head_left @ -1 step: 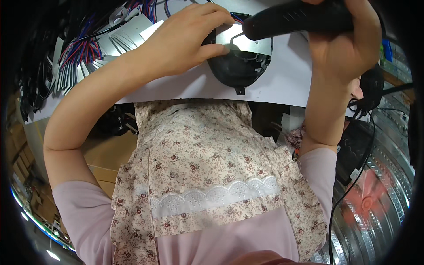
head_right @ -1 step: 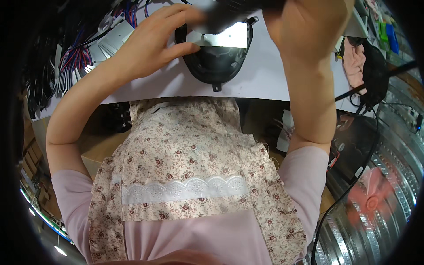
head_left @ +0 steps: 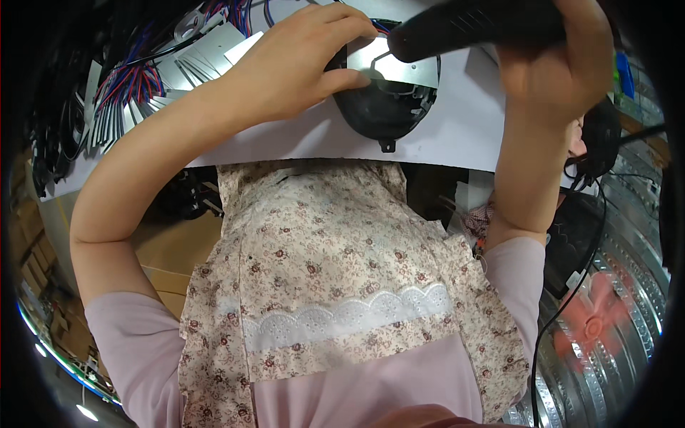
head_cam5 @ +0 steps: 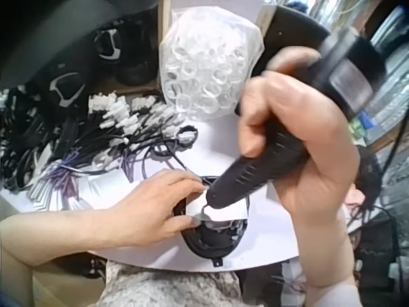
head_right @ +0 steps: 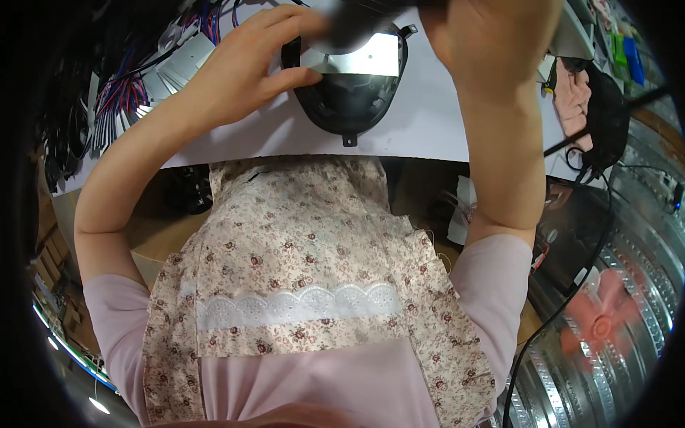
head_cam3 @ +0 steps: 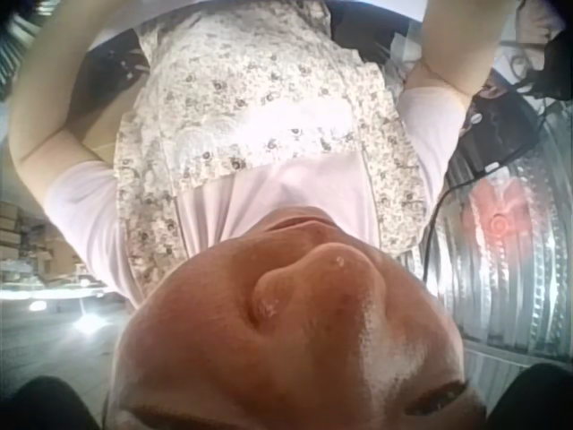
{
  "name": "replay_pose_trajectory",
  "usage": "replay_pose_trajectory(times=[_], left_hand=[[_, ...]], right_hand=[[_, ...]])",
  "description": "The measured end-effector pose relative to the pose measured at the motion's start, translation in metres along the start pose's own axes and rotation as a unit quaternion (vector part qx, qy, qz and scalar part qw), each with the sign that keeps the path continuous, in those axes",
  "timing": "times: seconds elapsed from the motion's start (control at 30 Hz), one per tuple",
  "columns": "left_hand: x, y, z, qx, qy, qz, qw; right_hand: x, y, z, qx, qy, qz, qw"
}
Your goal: The person assembles plastic housings by inserting metal plates and wiring harnesses into them, then secures the components with a power screwdriver.
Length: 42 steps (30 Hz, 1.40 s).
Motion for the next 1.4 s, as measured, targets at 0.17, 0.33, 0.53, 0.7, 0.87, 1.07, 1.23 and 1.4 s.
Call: replay_pose_trajectory(times=[0.17, 0.33, 0.53, 0.7, 0.87, 1.07, 1.23, 1.4], left_hand=[[0.008, 0.002, -0.005, -0.051, 0.048, 0.016, 0.997], [0.007, 0.004, -0.007, -0.033, 0.016, 0.016, 0.999], [0.006, 0.003, -0.002, -0.056, -0.002, -0.020, 0.998], [0.013, 0.004, 0.011, -0.036, 0.022, 0.008, 0.999], [0.016, 0.005, 0.019, -0.117, 0.055, 0.046, 0.991], [0.005, -0.001, 0.022, -0.061, -0.013, -0.030, 0.998], [0.003, -0.002, 0.023, -0.061, -0.025, -0.043, 0.997], [0.015, 0.008, 0.011, -0.063, 0.018, -0.017, 0.998]], right_hand=[[-0.027, 0.026, 0.026, -0.228, 0.224, -0.044, 0.946], [-0.028, 0.020, 0.028, -0.176, 0.261, -0.018, 0.949], [-0.027, 0.028, 0.030, -0.180, 0.279, -0.018, 0.943], [-0.019, 0.019, 0.020, -0.169, 0.288, 0.025, 0.942], [-0.014, 0.012, 0.017, -0.160, 0.246, -0.006, 0.956], [-0.008, -0.004, 0.024, -0.180, 0.211, 0.007, 0.961], [-0.002, -0.007, 0.017, -0.156, 0.142, 0.019, 0.977], [0.002, -0.003, 0.016, -0.147, 0.206, 0.022, 0.967]])
Point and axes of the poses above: each hand's wrist, its own x-axis away from the middle knuckle, its own y-axis out of the palm, z = x × y, the point moved 7 cm from there along -x, towards the middle knuckle, and after that the axes turned 15 degrees about y, right-handed, at the moved point
